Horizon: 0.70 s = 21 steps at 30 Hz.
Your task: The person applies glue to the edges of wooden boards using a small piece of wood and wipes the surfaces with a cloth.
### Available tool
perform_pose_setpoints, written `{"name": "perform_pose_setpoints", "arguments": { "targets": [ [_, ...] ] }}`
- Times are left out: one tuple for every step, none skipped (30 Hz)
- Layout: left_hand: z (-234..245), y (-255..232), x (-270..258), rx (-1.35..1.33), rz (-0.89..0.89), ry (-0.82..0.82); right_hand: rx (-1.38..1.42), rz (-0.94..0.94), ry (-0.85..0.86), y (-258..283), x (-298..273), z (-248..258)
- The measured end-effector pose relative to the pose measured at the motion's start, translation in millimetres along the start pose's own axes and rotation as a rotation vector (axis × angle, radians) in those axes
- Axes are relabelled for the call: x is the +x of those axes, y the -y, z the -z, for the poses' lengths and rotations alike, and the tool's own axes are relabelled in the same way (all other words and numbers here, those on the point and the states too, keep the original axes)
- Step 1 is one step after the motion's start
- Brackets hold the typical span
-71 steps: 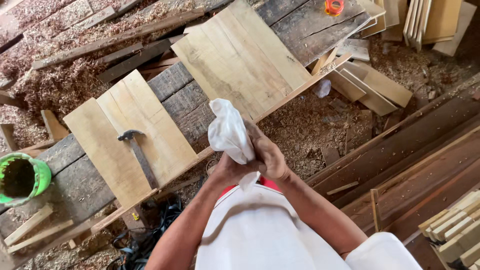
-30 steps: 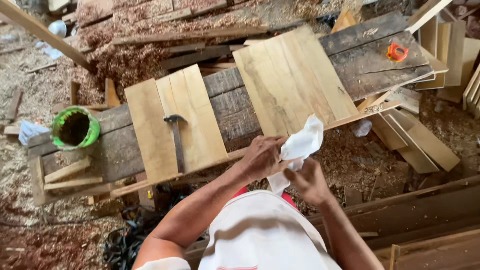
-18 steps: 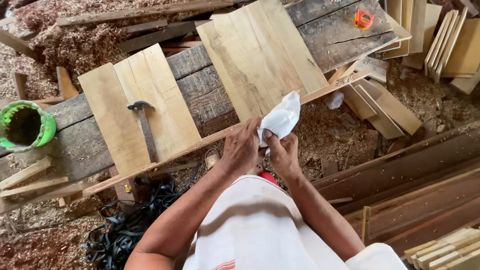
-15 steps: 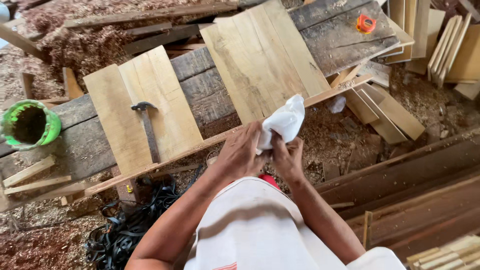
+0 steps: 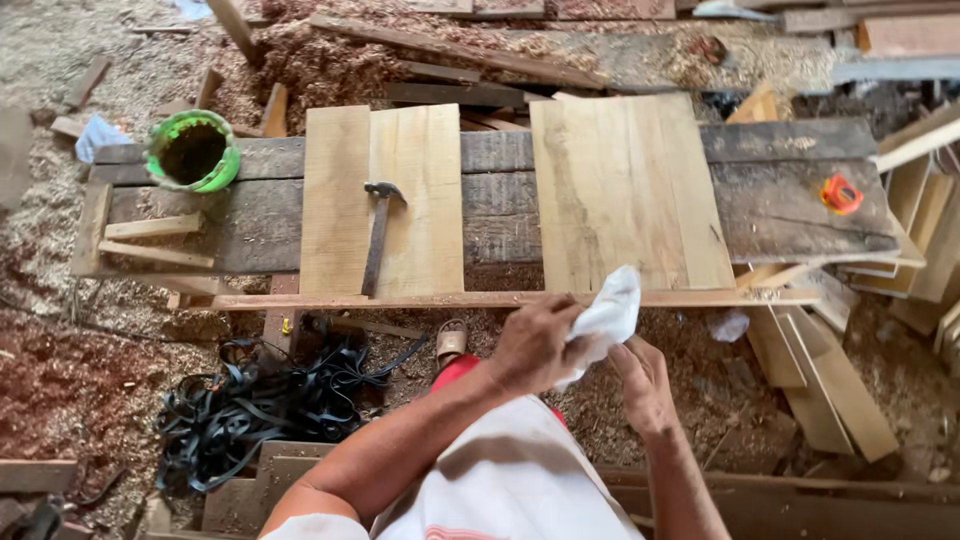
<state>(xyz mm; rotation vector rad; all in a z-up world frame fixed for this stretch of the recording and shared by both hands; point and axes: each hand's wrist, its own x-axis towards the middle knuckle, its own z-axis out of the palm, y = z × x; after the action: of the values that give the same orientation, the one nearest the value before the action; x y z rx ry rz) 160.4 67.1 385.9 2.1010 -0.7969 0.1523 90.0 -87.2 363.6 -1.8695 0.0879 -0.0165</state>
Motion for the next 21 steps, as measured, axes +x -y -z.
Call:
{"name": "perform_pose_setpoints", "arguments": {
  "targets": [
    [-5,1,-5,0.1,-0.01,-0.03,0.152,-0.121,-0.088,-7,0,1],
    [-12,2,-4,0.103,0.004,-0.043,0.146,-0.119,-0.07,5,9,-10],
    [-18,3,-7,0.183,-0.052,-0.024,0.259,-0.158,-0.115,16,14,-24],
    [-24,4,-10,0.263,-0.108,-0.003,0.371,-0.2,-0.162,27,18,-39],
    [-18,9,-11,0.261,-0.094,-0.009,0.363,-0.205,-0.149,18,22,-44],
    [-11,15,-12,0.185,-0.05,0.134,0.463,-0.207,-0.208,8,28,-50],
    [-3,21,-11,0.108,-0.002,0.275,0.563,-0.211,-0.263,-1,34,-56],
    [30,22,-3,0.105,0.015,0.268,0.555,-0.22,-0.247,-9,42,-62],
    [63,24,2,-0.247,0.121,0.325,0.704,-0.231,-0.341,-19,46,-69],
    [96,28,7,-0.601,0.222,0.369,0.851,-0.241,-0.438,-30,52,-78],
    [101,66,0,-0.611,0.24,0.358,0.84,-0.258,-0.425,-12,59,-83],
    [107,106,-7,-0.905,0.438,0.155,0.77,-0.239,-0.369,6,67,-90],
    [112,146,-17,-1.191,0.635,-0.061,0.7,-0.222,-0.317,24,75,-98],
    [110,211,-34,-1.202,0.652,-0.072,0.688,-0.24,-0.309,21,77,-105],
    [109,276,-51,-0.622,0.892,-0.035,0.654,-0.237,-0.264,18,85,-114],
    [109,340,-73,-0.021,1.067,0.007,0.621,-0.235,-0.219,17,94,-123],
    [116,360,-82,-0.034,1.074,0.016,0.609,-0.246,-0.222,29,102,-139],
    [125,382,-91,0.039,1.191,0.055,0.565,-0.3,-0.258,42,112,-157],
    [135,407,-95,0.114,1.301,0.092,0.522,-0.346,-0.294,54,125,-175],
    [121,427,-106,0.102,1.302,0.098,0.51,-0.35,-0.297,48,129,-186],
    [107,449,-112,0.198,1.262,0.181,0.532,-0.376,-0.231,40,139,-195]
  ]
}}
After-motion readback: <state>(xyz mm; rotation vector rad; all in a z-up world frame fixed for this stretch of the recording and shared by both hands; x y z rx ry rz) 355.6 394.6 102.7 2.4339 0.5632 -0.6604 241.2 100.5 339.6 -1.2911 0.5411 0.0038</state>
